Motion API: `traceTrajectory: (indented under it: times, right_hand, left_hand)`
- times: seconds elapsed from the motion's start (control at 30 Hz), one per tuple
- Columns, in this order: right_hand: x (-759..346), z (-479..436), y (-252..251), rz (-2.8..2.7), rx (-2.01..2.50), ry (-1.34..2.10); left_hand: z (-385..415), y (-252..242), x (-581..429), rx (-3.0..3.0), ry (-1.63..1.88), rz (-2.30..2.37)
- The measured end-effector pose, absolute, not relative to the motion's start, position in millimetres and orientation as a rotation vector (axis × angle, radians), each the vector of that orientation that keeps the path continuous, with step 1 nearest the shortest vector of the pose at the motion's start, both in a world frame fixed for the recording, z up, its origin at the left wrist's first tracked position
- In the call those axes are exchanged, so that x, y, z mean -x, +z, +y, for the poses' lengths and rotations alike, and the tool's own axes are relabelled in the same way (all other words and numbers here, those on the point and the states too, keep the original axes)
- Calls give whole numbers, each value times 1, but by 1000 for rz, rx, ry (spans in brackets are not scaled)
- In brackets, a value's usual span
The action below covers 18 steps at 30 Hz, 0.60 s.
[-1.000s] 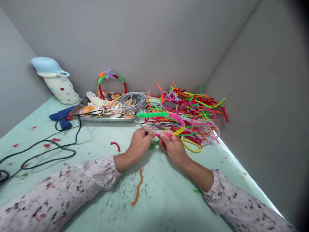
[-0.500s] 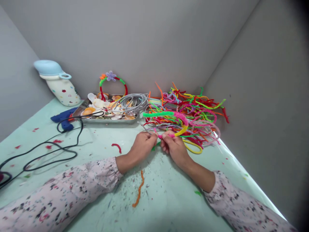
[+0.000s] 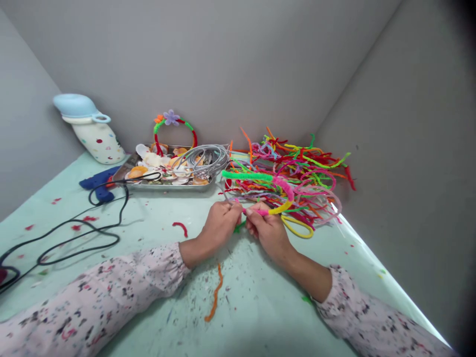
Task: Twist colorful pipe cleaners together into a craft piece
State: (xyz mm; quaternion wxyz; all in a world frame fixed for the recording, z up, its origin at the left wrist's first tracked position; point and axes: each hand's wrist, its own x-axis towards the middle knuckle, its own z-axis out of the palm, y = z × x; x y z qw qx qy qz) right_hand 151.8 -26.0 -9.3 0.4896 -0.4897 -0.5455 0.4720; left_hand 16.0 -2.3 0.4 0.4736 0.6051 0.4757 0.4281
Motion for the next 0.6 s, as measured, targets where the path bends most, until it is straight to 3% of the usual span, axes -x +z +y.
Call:
traceTrajectory:
  times: [0.2, 0.6]
  right_hand:
    - [-154, -24, -11, -1363, 1182, 1100]
    - [-156, -17, -11, -1170, 1207, 1318]
  left_hand:
    - [-2, -4, -17, -1452, 1070, 1140]
    - [-1, -8, -18, -1394, 1012, 1134]
